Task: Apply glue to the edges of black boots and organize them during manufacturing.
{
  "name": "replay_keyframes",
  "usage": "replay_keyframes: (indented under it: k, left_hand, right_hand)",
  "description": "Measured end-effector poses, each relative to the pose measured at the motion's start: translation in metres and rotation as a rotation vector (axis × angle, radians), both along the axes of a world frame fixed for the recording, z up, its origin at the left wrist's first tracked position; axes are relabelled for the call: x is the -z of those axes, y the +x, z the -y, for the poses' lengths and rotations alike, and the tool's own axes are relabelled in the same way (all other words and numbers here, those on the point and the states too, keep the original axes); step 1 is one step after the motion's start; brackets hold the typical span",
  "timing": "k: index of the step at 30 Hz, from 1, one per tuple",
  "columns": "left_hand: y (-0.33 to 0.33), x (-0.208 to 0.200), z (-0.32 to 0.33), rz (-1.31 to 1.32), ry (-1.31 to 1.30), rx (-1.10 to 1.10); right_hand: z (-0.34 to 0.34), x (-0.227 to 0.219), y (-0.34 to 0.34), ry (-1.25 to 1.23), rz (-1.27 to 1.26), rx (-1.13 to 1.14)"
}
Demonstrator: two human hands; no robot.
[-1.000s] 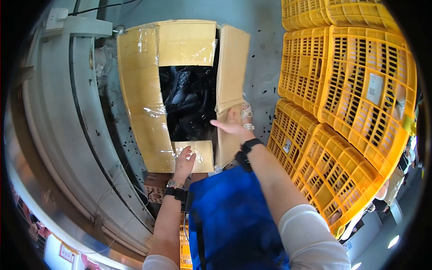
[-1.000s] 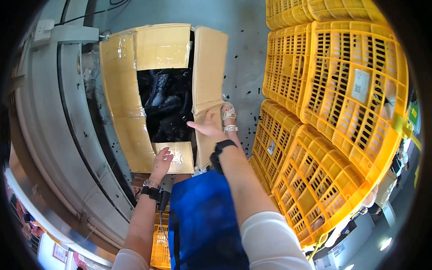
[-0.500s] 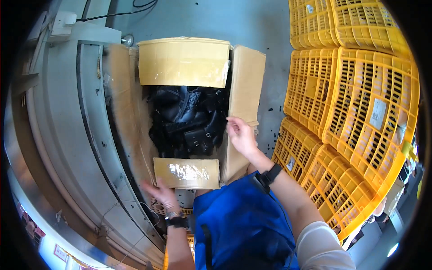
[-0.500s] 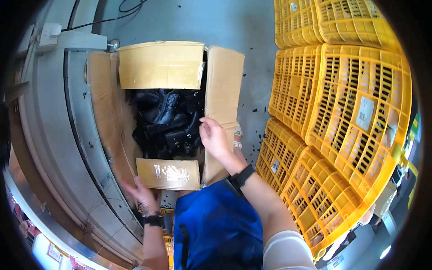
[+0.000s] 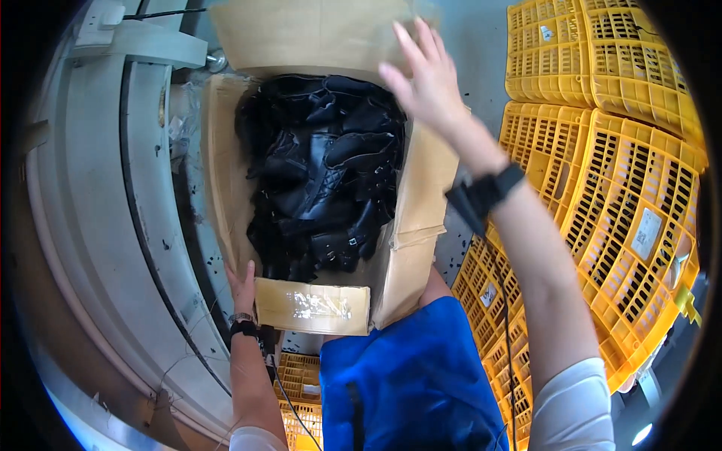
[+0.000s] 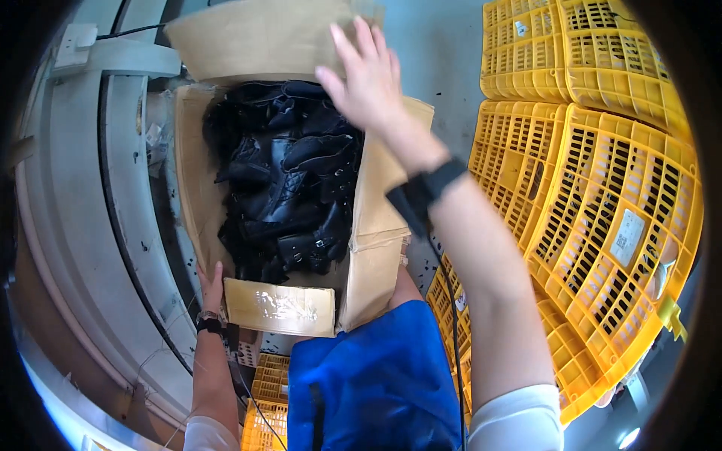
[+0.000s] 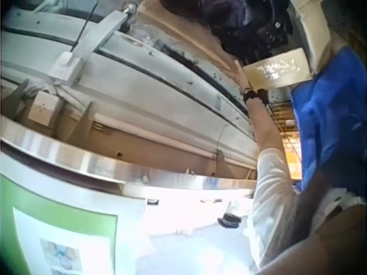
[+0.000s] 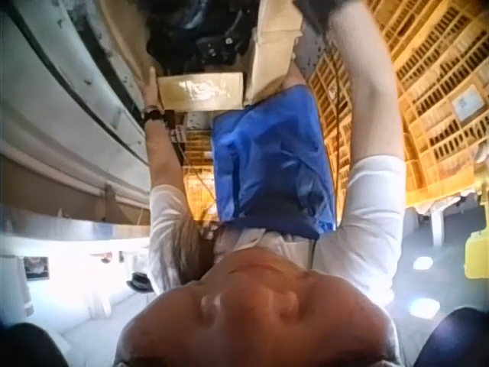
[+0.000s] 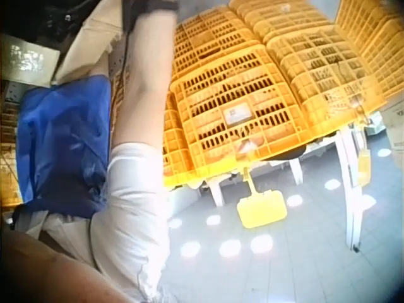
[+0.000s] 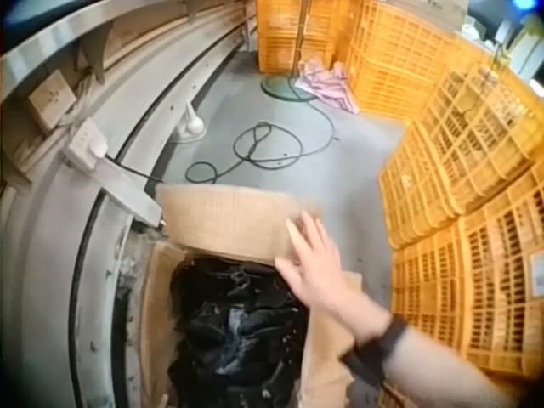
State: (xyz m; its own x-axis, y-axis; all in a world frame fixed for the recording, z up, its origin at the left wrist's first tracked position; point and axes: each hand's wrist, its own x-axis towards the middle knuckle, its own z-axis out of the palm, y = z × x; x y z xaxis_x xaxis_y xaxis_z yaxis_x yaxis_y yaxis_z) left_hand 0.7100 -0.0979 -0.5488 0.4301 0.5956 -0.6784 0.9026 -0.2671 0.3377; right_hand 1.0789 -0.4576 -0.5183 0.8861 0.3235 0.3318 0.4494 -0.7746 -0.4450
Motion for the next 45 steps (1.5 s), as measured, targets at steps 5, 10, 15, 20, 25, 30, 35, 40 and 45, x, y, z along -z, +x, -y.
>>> replay_keyframes:
  k: [5, 10, 15, 20, 25, 30, 35, 40, 45]
  left_hand:
    - [0.001, 0.001, 0.003, 0.062, -0.052, -0.056]
    - [-0.004, 0.008, 0.001, -0.024, 0.189, 0.095]
    - [0.036, -0.005, 0.054, 0.284, 0.485, 0.588]
    - [0.122, 0.048, 0.095, 0.356, -0.375, -0.26]
    - [0.17, 0.109, 0.07, 0.297, -0.443, -0.087]
    - [0.193, 0.137, 0.05, 0.0, 0.083, 0.489]
    - [0.195, 0.124, 0.075, 0.284, -0.451, 0.222]
    - [0.196, 0.101, 0.116, 0.265, -0.382, 0.296]
    - [0.218, 0.093, 0.12, 0.261, -0.706, 0.02]
  right_hand:
    - [0.012, 0.063, 0.037, -0.446, -0.804, 0.053]
    - [0.021, 0.072, 0.033, -0.572, -0.952, -0.019]
    - [0.029, 0.047, -0.049, -0.078, -0.075, 0.146]
    - [-0.04, 0.067, -0.192, 0.452, -1.333, 0.485]
    - [-0.073, 0.126, -0.175, 0.023, -0.945, 0.639]
    - [-0.063, 0.12, -0.169, 0.568, -1.022, 0.627]
    - [-0.085, 0.11, -0.16, 0.776, -0.946, 0.318]
    - [-0.079, 0.118, -0.148, 0.746, -1.032, 0.461]
    - [-0.082, 0.115, -0.15, 0.772, -1.224, 0.378]
